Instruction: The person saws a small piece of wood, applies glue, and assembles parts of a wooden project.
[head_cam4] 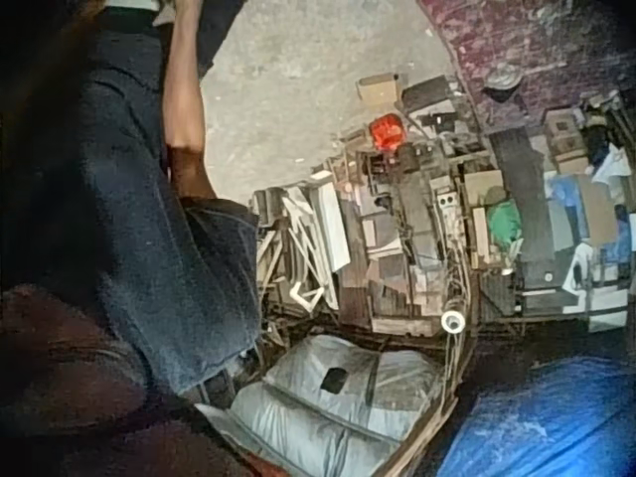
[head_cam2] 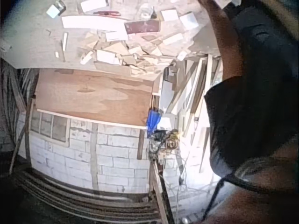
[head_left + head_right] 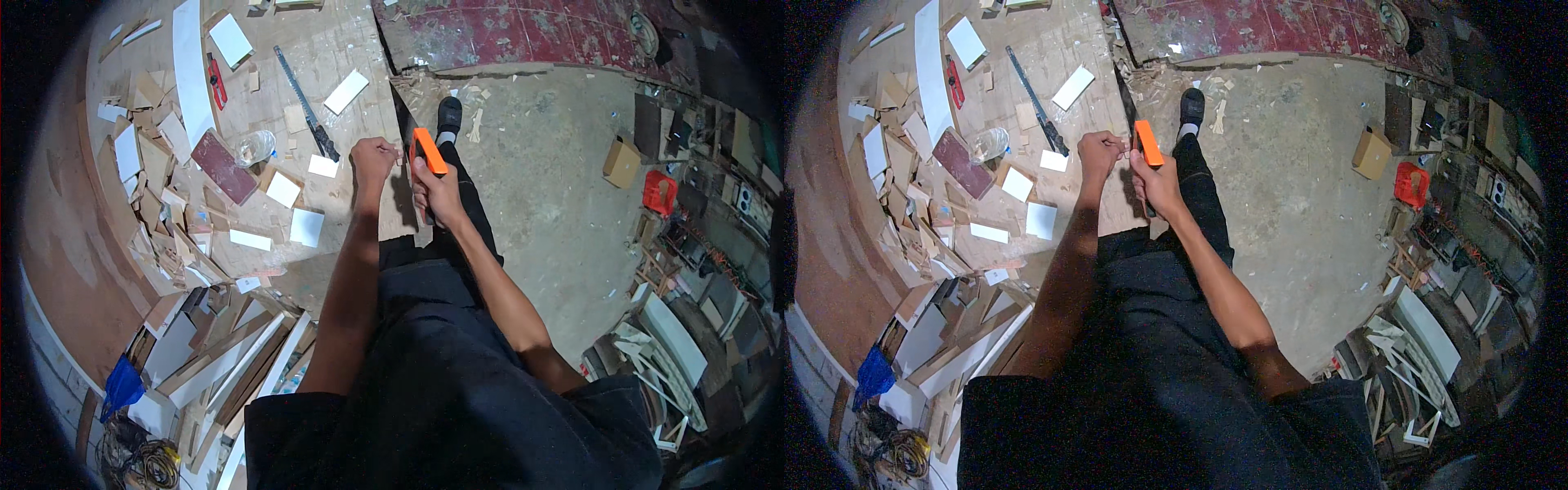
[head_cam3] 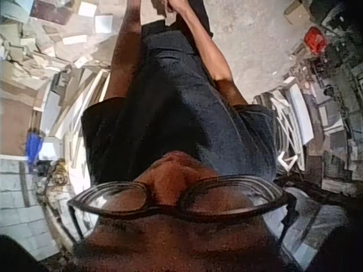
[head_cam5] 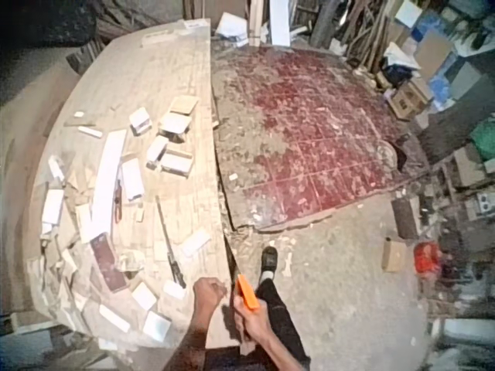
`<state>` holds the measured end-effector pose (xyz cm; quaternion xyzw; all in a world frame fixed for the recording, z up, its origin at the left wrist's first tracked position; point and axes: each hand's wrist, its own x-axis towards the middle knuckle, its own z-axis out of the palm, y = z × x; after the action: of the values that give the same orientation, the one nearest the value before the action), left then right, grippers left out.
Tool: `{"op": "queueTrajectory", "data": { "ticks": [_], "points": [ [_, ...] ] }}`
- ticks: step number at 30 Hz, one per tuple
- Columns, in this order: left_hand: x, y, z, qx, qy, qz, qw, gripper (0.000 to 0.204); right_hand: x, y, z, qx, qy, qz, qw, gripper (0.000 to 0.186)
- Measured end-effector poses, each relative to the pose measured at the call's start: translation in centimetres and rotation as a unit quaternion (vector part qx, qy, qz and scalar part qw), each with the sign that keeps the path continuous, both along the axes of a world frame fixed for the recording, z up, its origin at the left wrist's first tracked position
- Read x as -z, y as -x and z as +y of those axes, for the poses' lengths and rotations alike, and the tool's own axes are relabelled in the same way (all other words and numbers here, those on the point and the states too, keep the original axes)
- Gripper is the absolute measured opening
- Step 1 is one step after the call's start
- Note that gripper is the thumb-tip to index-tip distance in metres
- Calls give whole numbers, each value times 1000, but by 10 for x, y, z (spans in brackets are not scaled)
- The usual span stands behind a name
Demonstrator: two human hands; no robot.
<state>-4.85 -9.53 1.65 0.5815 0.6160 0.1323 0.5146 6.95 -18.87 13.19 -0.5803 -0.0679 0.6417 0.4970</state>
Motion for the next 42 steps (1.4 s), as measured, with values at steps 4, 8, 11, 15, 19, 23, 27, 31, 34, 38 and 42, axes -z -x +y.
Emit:
{"op": "queueTrajectory", "data": {
  "ticks": [4,8,11,15,19,23,27,31,34,38,42],
  "points": [
    [6,18,-8,-3,-39,-9,999,7,-24,5,-36,-14,27,53,998,34],
    [-18,6,-17,1,-27,-13,1000,16,-15,-19,-65,-60,81,-110,989,31],
    [-26,7,-29,77,-184,31,979,19,-22,-28,-67,-65,118,-108,985,29],
    [-41,-6,-38,156,-177,107,966,26,-12,-48,-86,-53,120,-162,978,31],
    [-43,-3,-37,183,-207,128,953,31,-9,-61,-94,-33,122,-161,979,35],
    [-67,8,-33,119,-149,73,979,28,-11,-57,-103,-118,56,-301,945,37],
    [-161,14,-36,15,-133,-109,985,22,-38,-54,-117,-231,4,-419,878,33],
    [-247,38,-42,45,-276,-35,959,24,-56,-44,-131,-276,-136,-459,833,29],
    [-285,53,-55,-13,-207,-64,976,25,-58,-32,-135,-313,-203,-475,797,28],
    [-314,62,-71,-124,-89,-102,983,20,-50,-10,-140,-281,-188,-499,798,31],
    [-308,73,-86,-212,8,-294,932,17,-55,0,-141,-284,-214,-520,776,32]
  ]
}}
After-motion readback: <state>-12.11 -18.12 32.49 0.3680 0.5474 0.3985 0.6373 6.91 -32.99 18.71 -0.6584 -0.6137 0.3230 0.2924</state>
